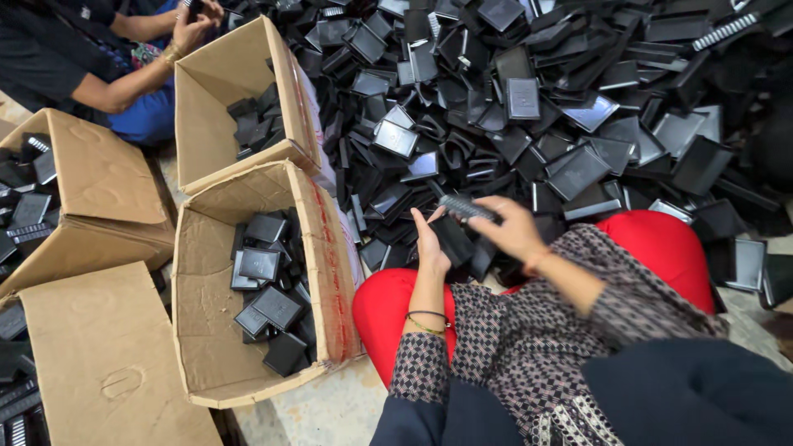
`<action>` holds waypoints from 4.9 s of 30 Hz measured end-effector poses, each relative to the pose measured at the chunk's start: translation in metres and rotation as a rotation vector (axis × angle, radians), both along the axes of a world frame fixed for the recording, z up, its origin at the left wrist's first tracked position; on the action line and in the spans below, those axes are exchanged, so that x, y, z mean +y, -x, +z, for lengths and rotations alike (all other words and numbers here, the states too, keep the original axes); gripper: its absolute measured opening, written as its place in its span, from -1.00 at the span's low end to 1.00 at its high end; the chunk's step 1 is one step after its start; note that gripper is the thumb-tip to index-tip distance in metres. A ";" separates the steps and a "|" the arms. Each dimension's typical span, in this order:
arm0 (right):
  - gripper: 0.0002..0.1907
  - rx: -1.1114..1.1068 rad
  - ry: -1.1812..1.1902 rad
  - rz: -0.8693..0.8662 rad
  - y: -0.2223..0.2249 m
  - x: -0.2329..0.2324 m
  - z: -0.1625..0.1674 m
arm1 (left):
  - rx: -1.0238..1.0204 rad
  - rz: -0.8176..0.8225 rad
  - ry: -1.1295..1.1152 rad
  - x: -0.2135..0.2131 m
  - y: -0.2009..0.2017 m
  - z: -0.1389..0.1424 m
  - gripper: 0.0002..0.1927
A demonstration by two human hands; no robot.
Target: The person sits on the floor and repeatedly picks up small black rectangular components from a large pile, briefly turns them over, and places them into a cardboard box. The action is repeated continuously with both hands.
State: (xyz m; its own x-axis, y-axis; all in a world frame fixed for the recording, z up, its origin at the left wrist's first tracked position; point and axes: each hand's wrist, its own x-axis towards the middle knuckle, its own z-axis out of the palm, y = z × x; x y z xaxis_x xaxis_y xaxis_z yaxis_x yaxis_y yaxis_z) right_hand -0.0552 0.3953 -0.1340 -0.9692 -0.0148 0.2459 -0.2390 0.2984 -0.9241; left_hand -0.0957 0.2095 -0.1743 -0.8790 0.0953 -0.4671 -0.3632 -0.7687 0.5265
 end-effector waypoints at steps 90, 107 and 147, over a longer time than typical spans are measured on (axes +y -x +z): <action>-0.59 0.095 -0.426 0.188 0.016 0.001 -0.048 | 0.752 1.226 1.377 -0.135 -0.034 0.106 -0.40; -0.69 0.266 -0.224 0.491 0.014 -0.028 -0.005 | 0.148 0.197 -0.085 -0.049 -0.002 0.018 -0.66; -0.65 -0.695 0.773 0.419 0.010 -0.069 -0.052 | 0.493 0.262 0.127 -0.038 -0.018 0.002 -0.36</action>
